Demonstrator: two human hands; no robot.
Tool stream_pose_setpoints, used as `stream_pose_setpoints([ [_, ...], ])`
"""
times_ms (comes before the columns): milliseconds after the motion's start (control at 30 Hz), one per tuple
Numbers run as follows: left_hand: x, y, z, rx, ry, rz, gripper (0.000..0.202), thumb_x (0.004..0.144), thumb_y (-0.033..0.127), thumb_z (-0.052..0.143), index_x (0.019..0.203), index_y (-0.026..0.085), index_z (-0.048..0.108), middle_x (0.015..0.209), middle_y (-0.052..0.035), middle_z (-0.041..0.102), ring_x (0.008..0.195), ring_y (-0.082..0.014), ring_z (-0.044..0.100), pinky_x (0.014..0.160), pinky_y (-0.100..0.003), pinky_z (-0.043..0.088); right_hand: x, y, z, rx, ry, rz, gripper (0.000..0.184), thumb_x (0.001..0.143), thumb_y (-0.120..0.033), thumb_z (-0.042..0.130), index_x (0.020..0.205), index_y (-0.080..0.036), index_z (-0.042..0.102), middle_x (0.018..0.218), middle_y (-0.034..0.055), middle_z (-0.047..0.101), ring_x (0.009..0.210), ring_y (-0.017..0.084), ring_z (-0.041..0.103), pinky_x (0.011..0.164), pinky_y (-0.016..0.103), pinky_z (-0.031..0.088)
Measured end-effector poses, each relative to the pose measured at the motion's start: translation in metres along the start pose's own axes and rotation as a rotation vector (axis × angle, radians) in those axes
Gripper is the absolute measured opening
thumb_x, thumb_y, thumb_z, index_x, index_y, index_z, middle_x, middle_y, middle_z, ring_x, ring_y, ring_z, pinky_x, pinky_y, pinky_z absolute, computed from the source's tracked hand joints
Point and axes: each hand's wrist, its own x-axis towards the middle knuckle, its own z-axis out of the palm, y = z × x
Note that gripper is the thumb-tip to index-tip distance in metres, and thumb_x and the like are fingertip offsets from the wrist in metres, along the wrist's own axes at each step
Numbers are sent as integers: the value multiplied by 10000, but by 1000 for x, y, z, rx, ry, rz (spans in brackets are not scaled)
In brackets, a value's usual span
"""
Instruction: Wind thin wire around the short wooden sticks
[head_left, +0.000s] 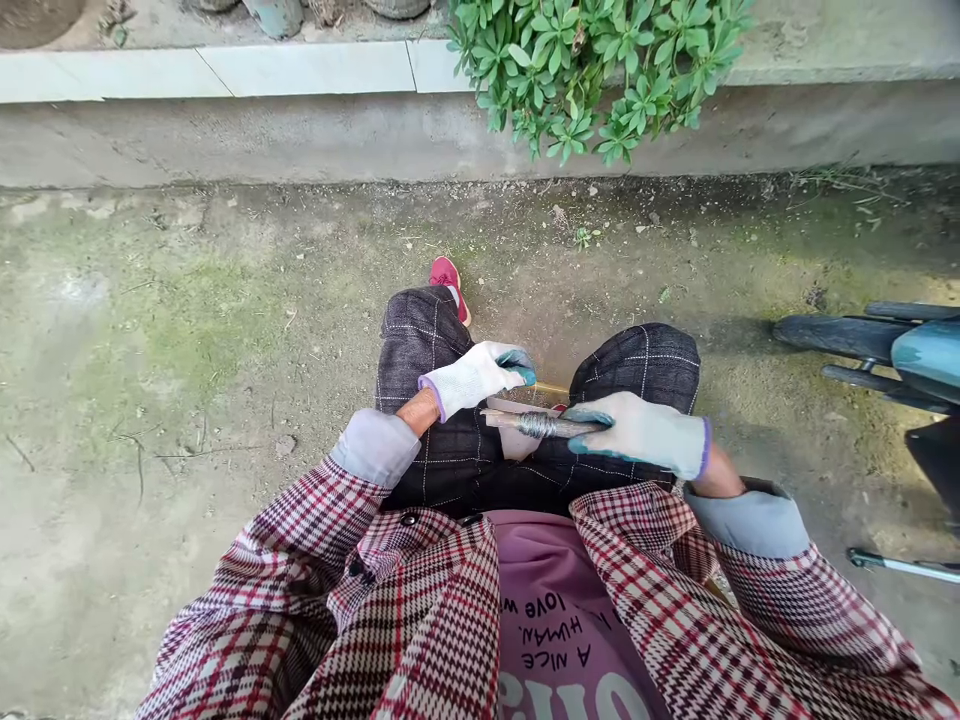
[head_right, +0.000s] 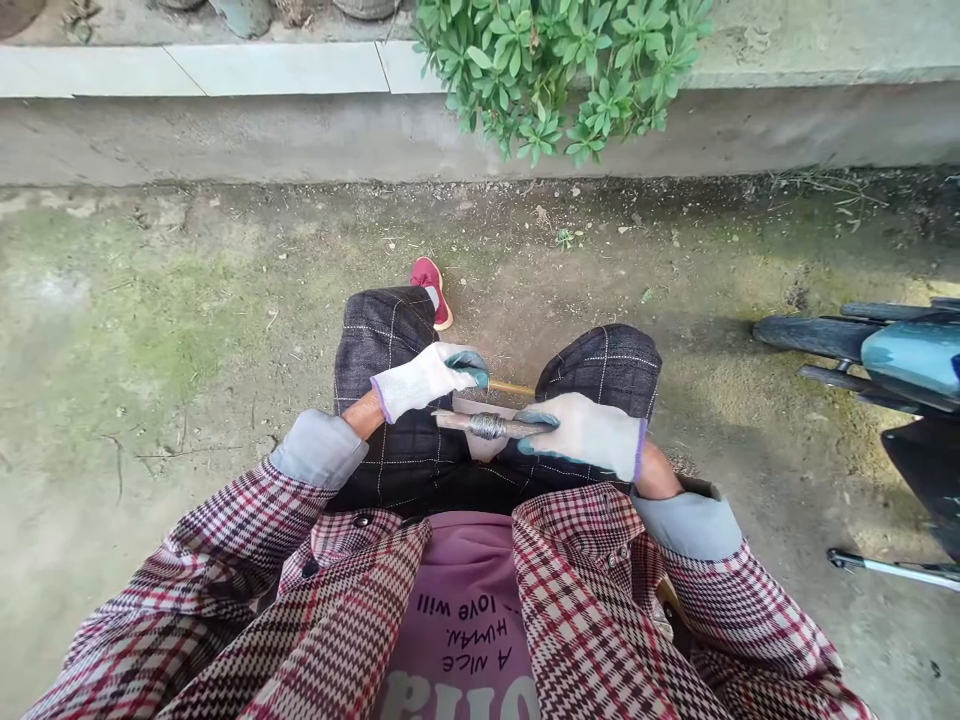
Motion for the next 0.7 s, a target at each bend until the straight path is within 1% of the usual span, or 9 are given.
stream_pose_setpoints([
  [100,-2,2,3,127,-10,-4,129,810,249,650,773,141,710,717,24,635,690,-121,519,668,-258,415,8,6,2,-353,84,138,176,862,-321,674,937,-241,812,846,53,799,773,245,730,745,343,545],
  [167,-2,5,7,149,7,-22,150,831,235,630,823,140,746,716,20,650,660,-117,504,635,-258,397,15,12,-2,-463,189,214,202,885,-352,654,977,-247,801,886,58,803,802,248,734,740,326,533],
  [267,-1,10,11,0,61,-64,226,833,168,612,971,136,787,846,-15,745,705,-124,578,657,-248,441,25,22,-12,-367,371,216,253,891,-429,652,1006,-245,782,871,55,783,813,250,723,715,315,511],
  [333,2,9,12,-182,102,-83,256,818,121,610,1008,118,781,946,-48,783,757,-126,636,707,-242,484,35,25,-17,-191,460,177,274,874,-470,671,959,-224,756,779,48,735,721,228,677,640,311,484],
  [367,5,7,11,-265,120,-83,247,816,113,615,1004,109,775,970,-63,791,769,-126,654,730,-243,501,42,25,-18,-56,470,146,293,855,-494,690,937,-217,737,731,35,702,657,205,639,595,305,470],
  [467,17,-7,6,-418,154,-55,166,828,147,662,950,98,762,968,-88,796,758,-122,671,780,-260,531,65,16,-18,424,375,72,424,716,-574,797,890,-207,677,645,-11,623,505,139,526,473,278,446],
  [533,26,-17,2,-462,168,-67,118,819,195,723,886,101,749,919,-85,789,745,-124,664,798,-276,544,79,7,-17,634,290,20,515,619,-587,861,890,-198,660,645,-17,625,474,118,520,439,261,444],
  [600,33,-25,-2,-450,176,-80,131,821,238,754,855,114,732,889,-75,778,772,-139,672,825,-291,555,88,0,-17,697,197,-36,532,595,-574,886,874,-183,659,649,-10,637,467,107,529,426,243,428],
  [700,34,-28,-8,-288,170,-47,107,841,239,736,860,134,725,877,-55,764,876,-179,700,871,-297,557,89,3,-20,624,-9,-71,497,617,-535,881,881,-158,692,658,0,656,491,112,545,458,248,450],
])
